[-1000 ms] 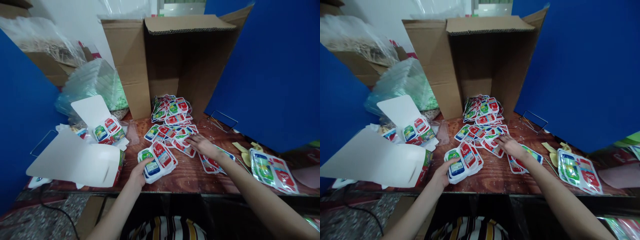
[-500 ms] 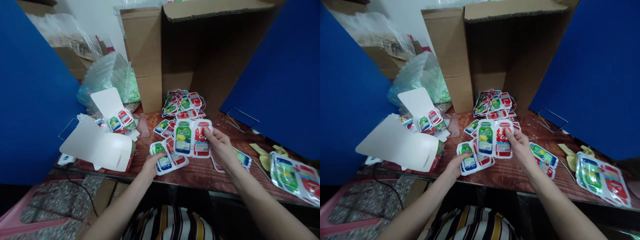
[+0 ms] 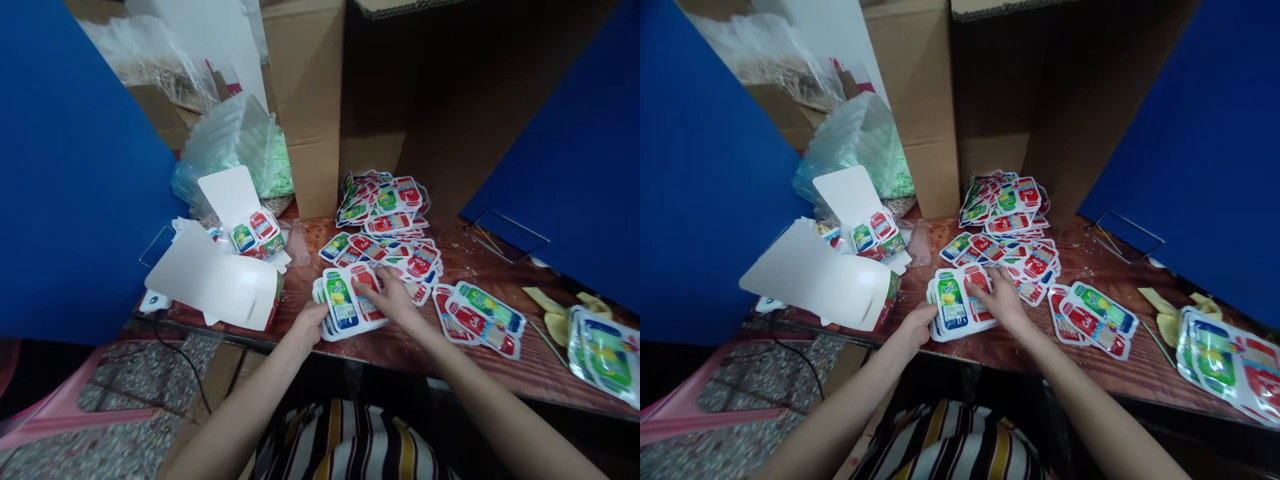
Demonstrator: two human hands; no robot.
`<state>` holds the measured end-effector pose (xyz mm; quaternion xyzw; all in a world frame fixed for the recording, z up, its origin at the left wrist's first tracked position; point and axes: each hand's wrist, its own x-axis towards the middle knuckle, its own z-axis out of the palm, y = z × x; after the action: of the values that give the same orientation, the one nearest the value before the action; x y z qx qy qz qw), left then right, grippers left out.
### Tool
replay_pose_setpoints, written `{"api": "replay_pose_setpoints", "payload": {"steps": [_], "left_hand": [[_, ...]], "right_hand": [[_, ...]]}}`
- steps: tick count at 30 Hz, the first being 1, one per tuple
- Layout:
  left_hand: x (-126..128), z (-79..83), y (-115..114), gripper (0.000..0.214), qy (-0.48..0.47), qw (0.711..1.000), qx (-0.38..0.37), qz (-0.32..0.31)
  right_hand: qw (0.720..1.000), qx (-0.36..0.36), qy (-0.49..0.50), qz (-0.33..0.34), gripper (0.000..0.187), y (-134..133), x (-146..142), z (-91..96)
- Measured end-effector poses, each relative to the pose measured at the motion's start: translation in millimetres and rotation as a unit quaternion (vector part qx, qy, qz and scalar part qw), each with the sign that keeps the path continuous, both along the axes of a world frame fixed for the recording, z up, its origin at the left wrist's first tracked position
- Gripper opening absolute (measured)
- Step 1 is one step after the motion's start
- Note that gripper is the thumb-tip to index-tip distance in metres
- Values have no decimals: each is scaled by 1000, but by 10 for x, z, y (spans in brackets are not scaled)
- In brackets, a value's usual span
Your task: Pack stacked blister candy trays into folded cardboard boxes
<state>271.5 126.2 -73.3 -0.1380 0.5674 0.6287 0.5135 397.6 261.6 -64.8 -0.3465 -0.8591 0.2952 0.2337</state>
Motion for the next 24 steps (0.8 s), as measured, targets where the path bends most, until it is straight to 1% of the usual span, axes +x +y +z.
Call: {"api": "replay_pose_setpoints", "payload": {"steps": [3, 5, 8, 9, 10, 12, 14, 17, 19, 21, 22, 24], "left_hand": [[-37, -6, -9, 22, 18, 999, -3, -27], [-76, 28, -19, 29, 6, 999, 11, -48], [-121, 129, -32, 56, -39, 993, 73, -88], [-123, 162, -34, 61, -50, 990, 94, -96], [-118, 187, -34, 62, -53, 988, 110, -98], [-91, 203, -28, 53, -41, 988, 115, -92], [-57, 174, -9, 41, -24, 993, 89, -74], [-48, 111, 45, 37, -23, 998, 43, -47], [-86, 107, 85, 33, -48, 997, 35, -55], [-153, 148, 112, 30, -80, 993, 39, -72], [-192, 180, 117, 29, -95, 991, 42, -81], [-269, 253, 108, 29, -120, 987, 48, -94]], "right_hand": [[996, -87, 11, 17, 51, -4, -32, -100], [992, -123, 17, 16, 53, -10, -52, -142], [990, -140, 3, -7, 54, -19, -76, -142], [990, -140, -2, -12, 54, -22, -82, -132], [990, -141, -7, -13, 54, -24, -86, -121], [989, -145, -14, -12, 54, -24, -91, -105], [989, -148, -23, -15, 56, -17, -94, -101], [986, -161, -32, -27, 65, 11, -102, -89], [979, -201, -39, -25, 71, 47, -115, -56], [965, -259, -44, -21, 75, 98, -132, 0], [956, -289, -42, -19, 74, 127, -139, 29], [937, -349, -16, -6, 68, 183, -147, 70]]}}
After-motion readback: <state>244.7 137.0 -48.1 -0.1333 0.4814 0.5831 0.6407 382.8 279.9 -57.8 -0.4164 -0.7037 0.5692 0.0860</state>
